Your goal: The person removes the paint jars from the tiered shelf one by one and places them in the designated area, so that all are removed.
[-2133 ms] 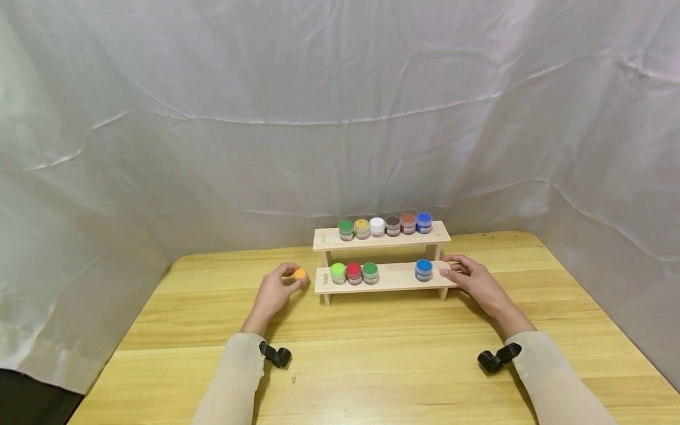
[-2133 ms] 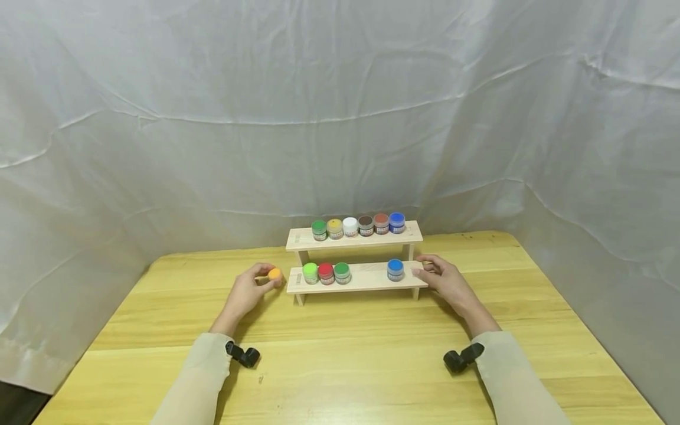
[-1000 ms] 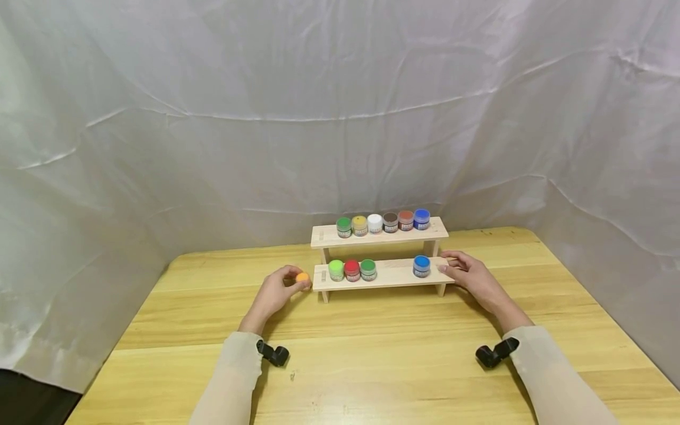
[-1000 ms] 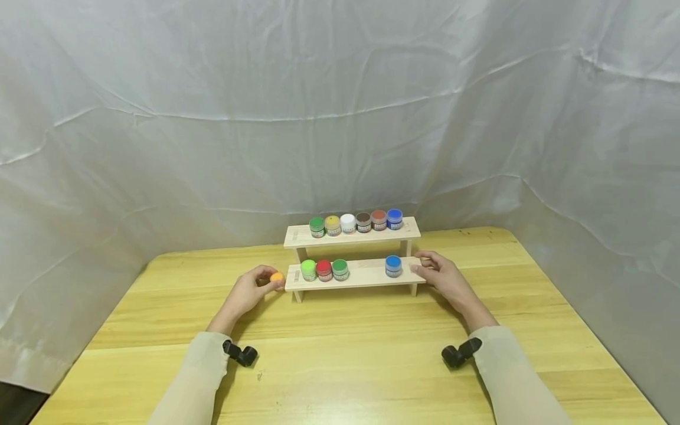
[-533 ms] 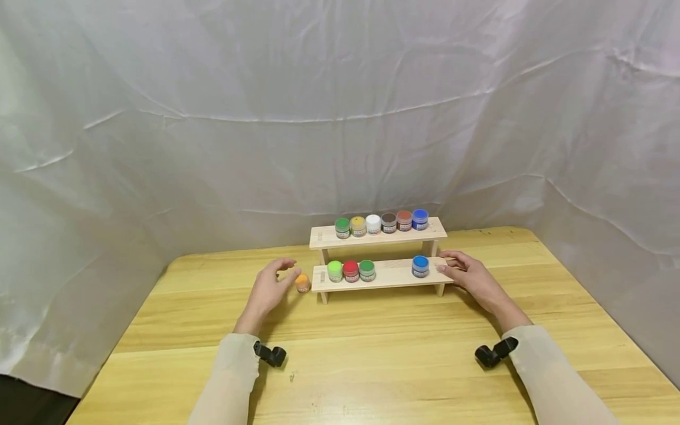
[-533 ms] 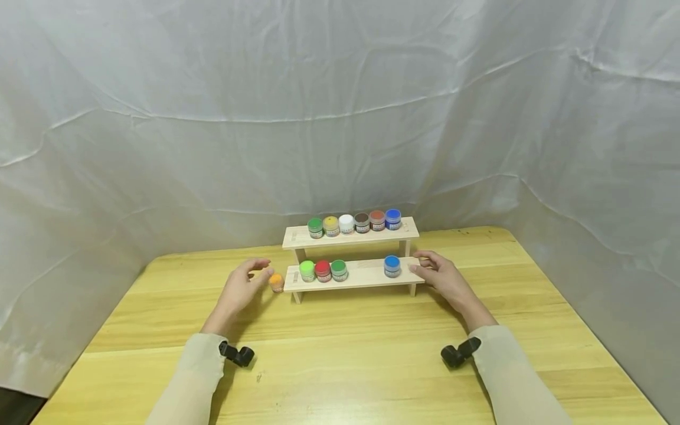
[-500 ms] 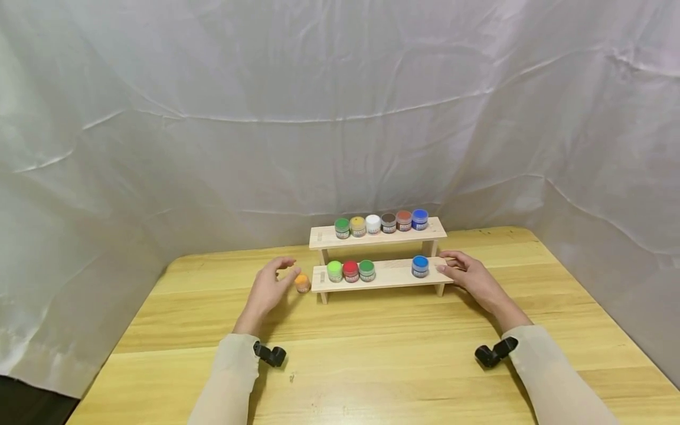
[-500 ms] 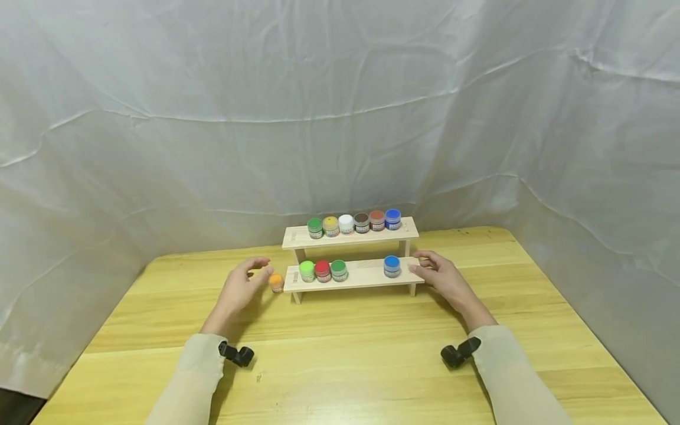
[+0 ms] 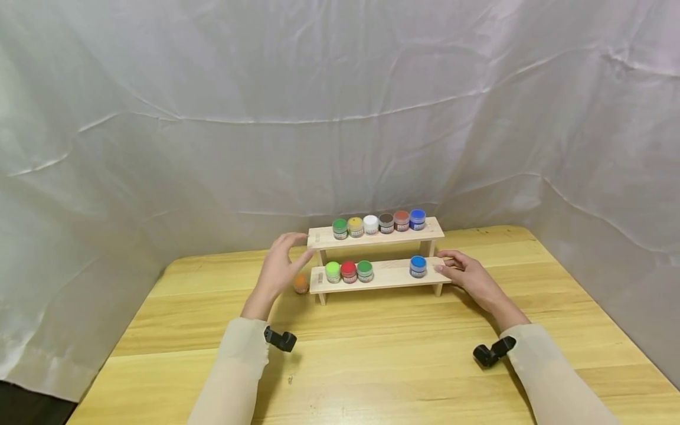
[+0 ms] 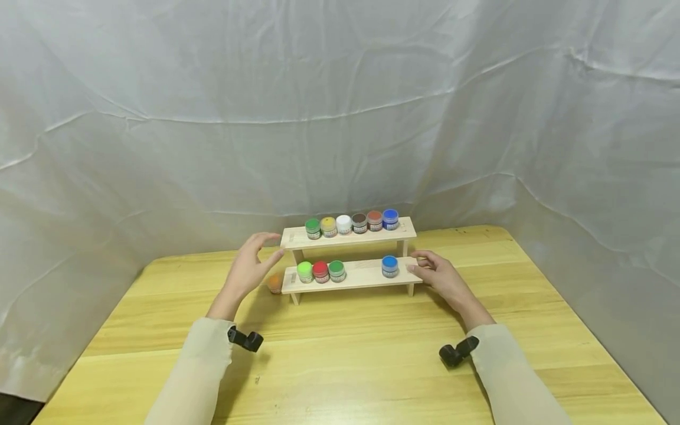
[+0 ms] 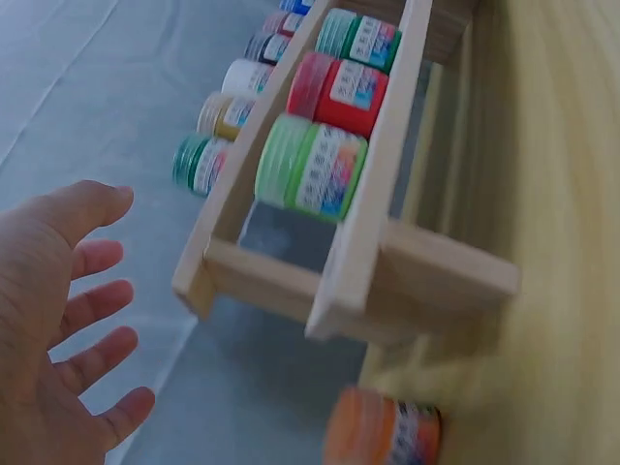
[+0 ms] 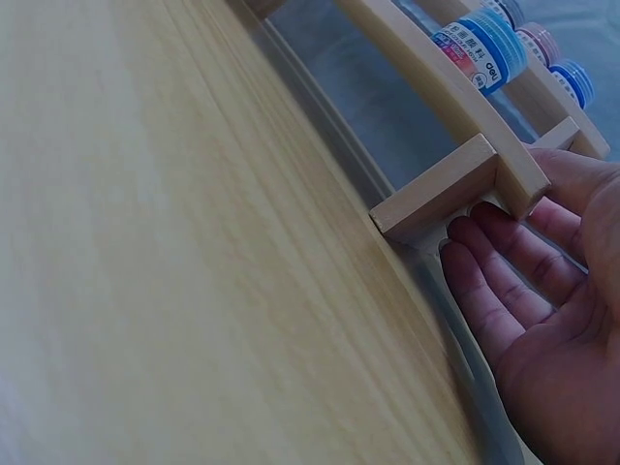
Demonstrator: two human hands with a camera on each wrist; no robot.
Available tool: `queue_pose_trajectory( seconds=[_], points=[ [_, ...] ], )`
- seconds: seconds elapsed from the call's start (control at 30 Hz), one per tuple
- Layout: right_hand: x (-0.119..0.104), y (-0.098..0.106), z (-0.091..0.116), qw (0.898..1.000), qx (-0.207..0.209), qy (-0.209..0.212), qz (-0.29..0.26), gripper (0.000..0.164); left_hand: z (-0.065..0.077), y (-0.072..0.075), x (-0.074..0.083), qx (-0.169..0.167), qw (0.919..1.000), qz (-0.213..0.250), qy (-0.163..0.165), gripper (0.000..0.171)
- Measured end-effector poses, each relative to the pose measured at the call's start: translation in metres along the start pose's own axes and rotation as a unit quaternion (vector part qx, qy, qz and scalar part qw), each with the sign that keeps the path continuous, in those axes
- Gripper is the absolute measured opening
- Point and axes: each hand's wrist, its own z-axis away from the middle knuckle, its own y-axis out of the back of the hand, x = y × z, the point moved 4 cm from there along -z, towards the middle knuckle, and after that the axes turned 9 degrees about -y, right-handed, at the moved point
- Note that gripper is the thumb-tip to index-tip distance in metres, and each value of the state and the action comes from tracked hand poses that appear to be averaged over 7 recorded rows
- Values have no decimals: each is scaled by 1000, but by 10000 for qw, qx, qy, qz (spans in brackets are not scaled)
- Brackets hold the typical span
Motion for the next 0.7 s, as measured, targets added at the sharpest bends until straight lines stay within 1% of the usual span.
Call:
queue_pose_trajectory(
  seconds=[0.17, 0.33, 0.43, 0.57, 0.7],
  points=[
    [0, 0, -1, 10000, -22, -68, -53, 59, -18, -8, 13, -227, 9994, -134, -229, 50],
    [1, 0, -1, 10000, -37, -32, -45, 59, -35, -18, 18, -493, 9977, -312, -355, 53],
    [1, -1, -1, 10000, -57, -28, -50, 58, -42, -23, 20, -627, 9963, -446, -376, 53],
    [2, -1, -1, 10000, -33, -58, -41, 58, -52, -28, 22, -770, 9951, -554, -271, 56],
    [2, 0, -1, 10000, -25, -41, -59, 58, -61, -32, 22, -850, 9948, -541, -126, 56]
  ],
)
